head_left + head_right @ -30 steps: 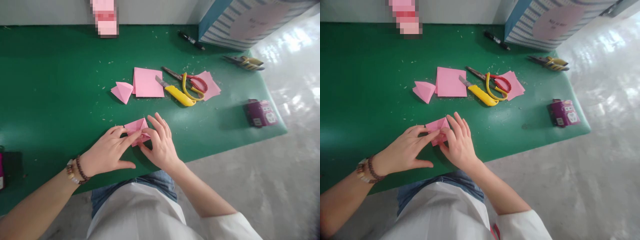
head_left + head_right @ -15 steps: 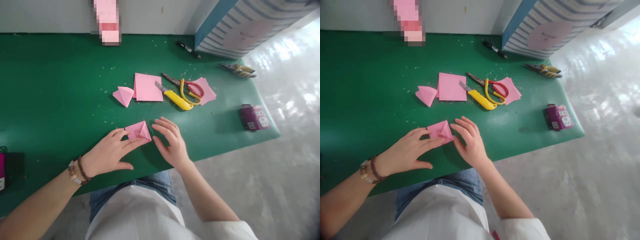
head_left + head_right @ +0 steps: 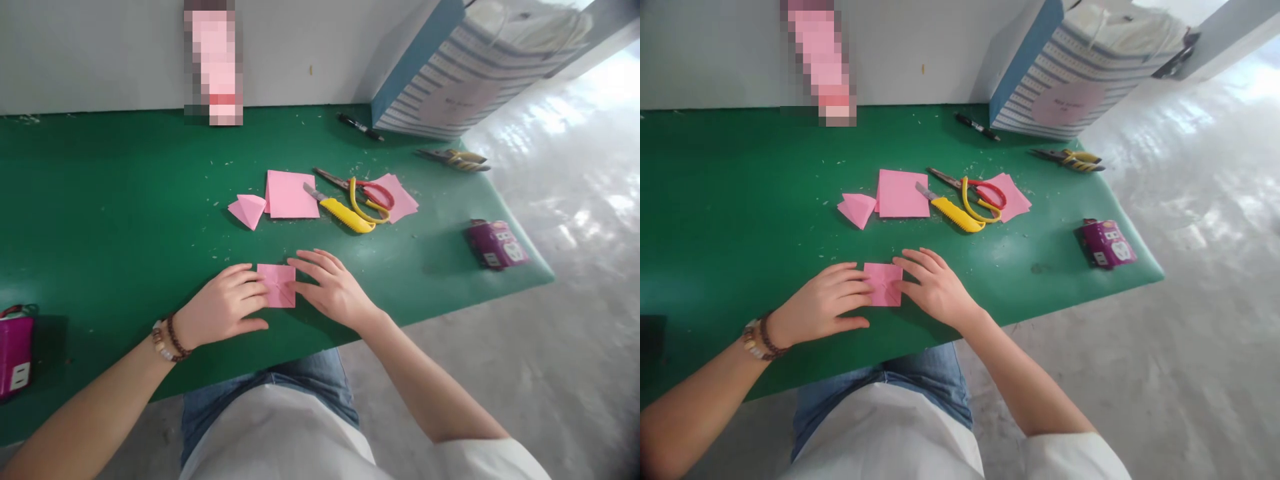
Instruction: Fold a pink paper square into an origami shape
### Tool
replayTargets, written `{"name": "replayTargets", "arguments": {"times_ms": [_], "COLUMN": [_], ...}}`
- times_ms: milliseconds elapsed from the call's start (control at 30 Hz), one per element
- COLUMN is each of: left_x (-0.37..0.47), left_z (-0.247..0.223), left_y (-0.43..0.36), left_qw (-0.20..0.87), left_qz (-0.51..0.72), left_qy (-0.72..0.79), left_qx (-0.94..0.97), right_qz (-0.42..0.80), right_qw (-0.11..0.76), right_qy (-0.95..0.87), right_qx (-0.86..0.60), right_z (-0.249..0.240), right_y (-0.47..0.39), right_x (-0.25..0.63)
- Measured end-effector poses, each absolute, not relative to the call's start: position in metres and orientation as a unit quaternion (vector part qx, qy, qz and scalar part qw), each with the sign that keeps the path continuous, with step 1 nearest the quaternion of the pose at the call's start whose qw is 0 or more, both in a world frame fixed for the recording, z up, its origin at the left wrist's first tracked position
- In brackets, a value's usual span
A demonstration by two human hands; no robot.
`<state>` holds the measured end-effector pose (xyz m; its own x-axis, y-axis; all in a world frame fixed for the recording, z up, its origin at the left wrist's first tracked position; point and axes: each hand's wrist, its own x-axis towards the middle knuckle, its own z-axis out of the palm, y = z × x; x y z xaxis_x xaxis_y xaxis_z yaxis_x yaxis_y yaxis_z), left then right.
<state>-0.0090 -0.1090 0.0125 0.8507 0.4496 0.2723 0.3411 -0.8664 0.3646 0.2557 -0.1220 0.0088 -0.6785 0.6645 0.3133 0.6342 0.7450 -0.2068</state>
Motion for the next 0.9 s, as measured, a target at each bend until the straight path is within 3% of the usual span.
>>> {"name": "replayTargets", "arguments": {"times_ms": [233, 600, 767, 900], "left_x": [-0.004, -0.003, 0.000, 0.002], "left_z": [0.008, 0.011, 0.015, 0.016], "left_y": [-0.114, -0.114, -0.117, -0.122], "left_qw": [0.116, 0.180, 0.236, 0.353], "left_qz": [0.195, 0.187, 0.231, 0.326], "left_qy": [0.257, 0.305, 0.374, 0.430], "left_qx": [0.939, 0.916, 0.867, 0.764], "right_qz": [0.119, 0.140, 0.152, 0.115], "right_qw": [0.204, 0.252, 0.316, 0.357], "right_qy": [-0.897, -0.880, -0.848, -0.859], "right_qx": [-0.373, -0.376, -0.398, -0.349], "right_z": [0.013, 0.006, 0.013, 0.029], "right_y": [-0.132, -0.120, -0.118, -0.102], "right_x": [0.257, 0.238, 0.235, 0.227]}}
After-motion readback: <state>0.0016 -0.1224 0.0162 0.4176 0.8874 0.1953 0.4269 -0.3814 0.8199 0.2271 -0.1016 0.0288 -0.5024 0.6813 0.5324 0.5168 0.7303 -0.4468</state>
